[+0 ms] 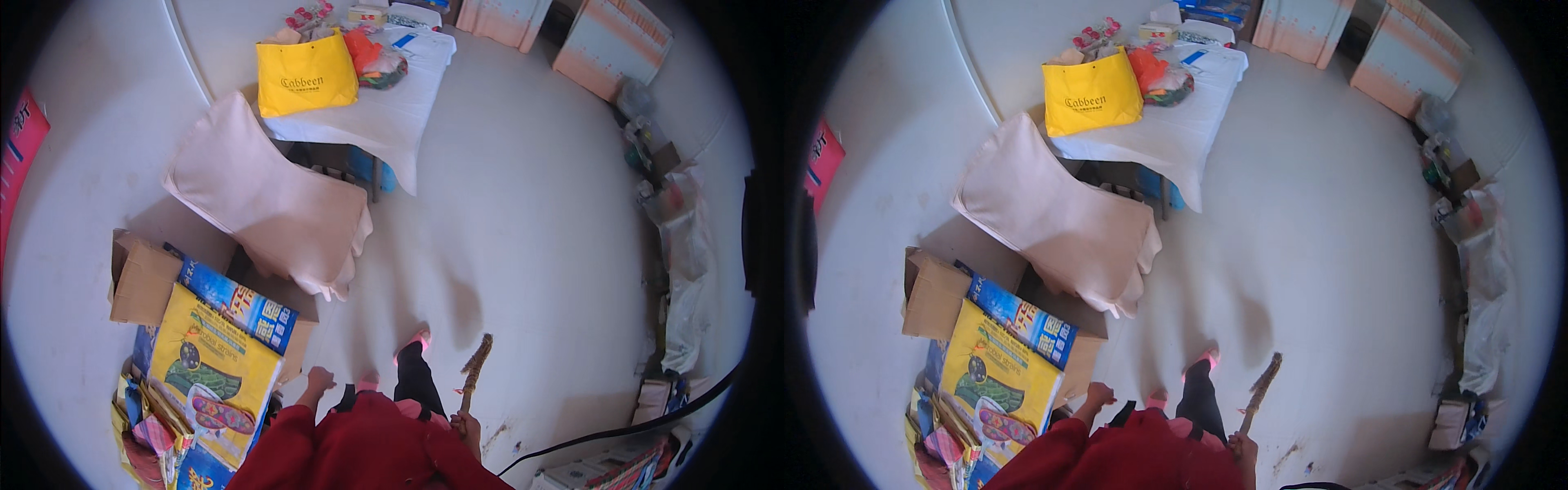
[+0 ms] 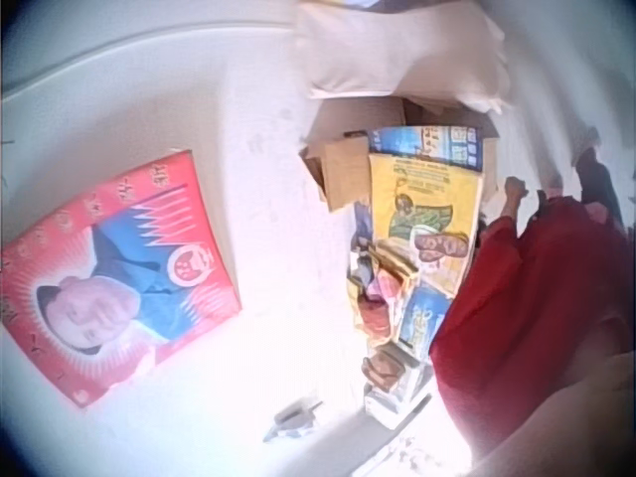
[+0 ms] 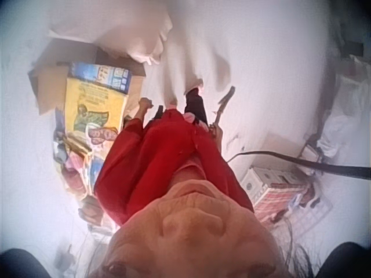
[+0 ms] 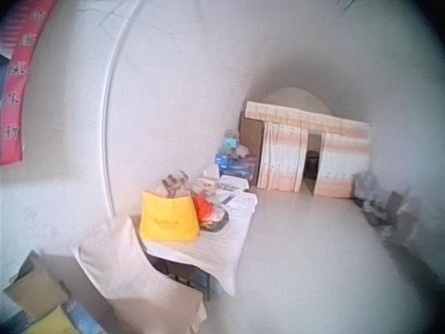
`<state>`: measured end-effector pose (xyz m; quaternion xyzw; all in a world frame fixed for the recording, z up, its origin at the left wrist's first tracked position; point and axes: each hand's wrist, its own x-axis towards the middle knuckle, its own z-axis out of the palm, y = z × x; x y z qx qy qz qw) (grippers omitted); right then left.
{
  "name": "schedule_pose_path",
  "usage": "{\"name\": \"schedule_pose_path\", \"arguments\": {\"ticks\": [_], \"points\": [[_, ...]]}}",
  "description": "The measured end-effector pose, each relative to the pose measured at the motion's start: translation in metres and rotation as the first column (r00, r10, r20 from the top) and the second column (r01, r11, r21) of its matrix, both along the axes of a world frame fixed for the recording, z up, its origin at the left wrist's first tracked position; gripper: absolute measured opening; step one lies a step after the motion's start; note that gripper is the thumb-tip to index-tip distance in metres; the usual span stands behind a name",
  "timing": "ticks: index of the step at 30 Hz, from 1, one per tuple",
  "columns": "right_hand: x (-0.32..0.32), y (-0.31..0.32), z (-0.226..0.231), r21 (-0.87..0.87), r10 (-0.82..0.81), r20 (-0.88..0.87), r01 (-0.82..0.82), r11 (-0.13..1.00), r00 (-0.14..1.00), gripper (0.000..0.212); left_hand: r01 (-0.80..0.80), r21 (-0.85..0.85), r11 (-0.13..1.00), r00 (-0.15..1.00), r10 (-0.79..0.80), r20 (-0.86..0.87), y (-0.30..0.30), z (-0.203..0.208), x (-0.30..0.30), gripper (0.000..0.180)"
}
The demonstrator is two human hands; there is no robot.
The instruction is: The person removes shoes and a weight scale from a wooden cabinet, flattens a cardboard box, sweeps the floor with a broom, puts insoles into shoes, and handles a bag on a table.
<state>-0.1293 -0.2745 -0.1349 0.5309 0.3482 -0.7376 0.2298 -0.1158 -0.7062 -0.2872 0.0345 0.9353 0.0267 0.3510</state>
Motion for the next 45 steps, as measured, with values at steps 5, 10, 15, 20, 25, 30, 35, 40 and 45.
{"name": "schedule_pose_path", "arguments": {"ticks": [5, 10, 15, 20, 25, 30, 35, 40, 45], "points": [[-0.086, -0.001, -0.006, -0.070, 0.028, 0.003, -0.028, 0.997, 1.000, 0.007, -0.134, 0.124, 0.983, 0.977, 0.110, 0.182, 0.015, 0.003, -0.040, 0.032], [-0.195, -0.002, -0.003, -0.142, 0.063, -0.035, -0.067, 0.988, 0.997, 0.005, -0.946, 0.320, -0.052, 0.156, 0.792, 0.590, -0.007, -0.018, -0.061, 0.023], [-0.294, -0.007, 0.000, -0.279, 0.098, 0.002, -0.094, 0.956, 0.995, 0.008, -0.731, 0.657, 0.182, 0.322, 0.942, 0.097, -0.036, 0.020, -0.115, 0.024], [-0.377, -0.010, 0.020, -0.175, 0.130, -0.044, -0.136, 0.975, 0.991, 0.012, -0.563, 0.826, -0.027, 0.044, 0.997, 0.063, -0.024, 0.144, -0.265, 0.016], [-0.440, -0.018, 0.012, -0.233, 0.127, -0.027, -0.130, 0.964, 0.991, 0.012, -0.425, 0.877, 0.223, 0.068, 0.974, -0.215, -0.103, 0.192, -0.361, 0.013], [-0.493, -0.028, 0.003, -0.334, 0.012, -0.084, -0.039, 0.942, 0.996, 0.013, -0.303, 0.753, 0.585, 0.004, 0.791, -0.612, -0.181, 0.294, -0.495, 0.014], [-0.522, -0.064, 0.009, -0.054, 0.112, -0.235, -0.128, 0.990, 0.965, 0.012, -0.234, 0.564, 0.792, -0.038, 0.572, -0.820, -0.236, 0.398, -0.603, 0.040], [-0.566, -0.093, 0.011, -0.242, 0.004, -0.120, -0.034, 0.970, 0.993, 0.010, -0.274, 0.234, 0.933, 0.168, 0.286, -0.943, -0.284, 0.422, -0.668, 0.045], [-0.598, -0.138, 0.045, -0.125, 0.206, -0.332, -0.260, 0.957, 0.921, 0.014, -0.332, -0.012, 0.943, 0.351, 0.112, -0.930, -0.311, 0.410, -0.680, 0.016]]}}
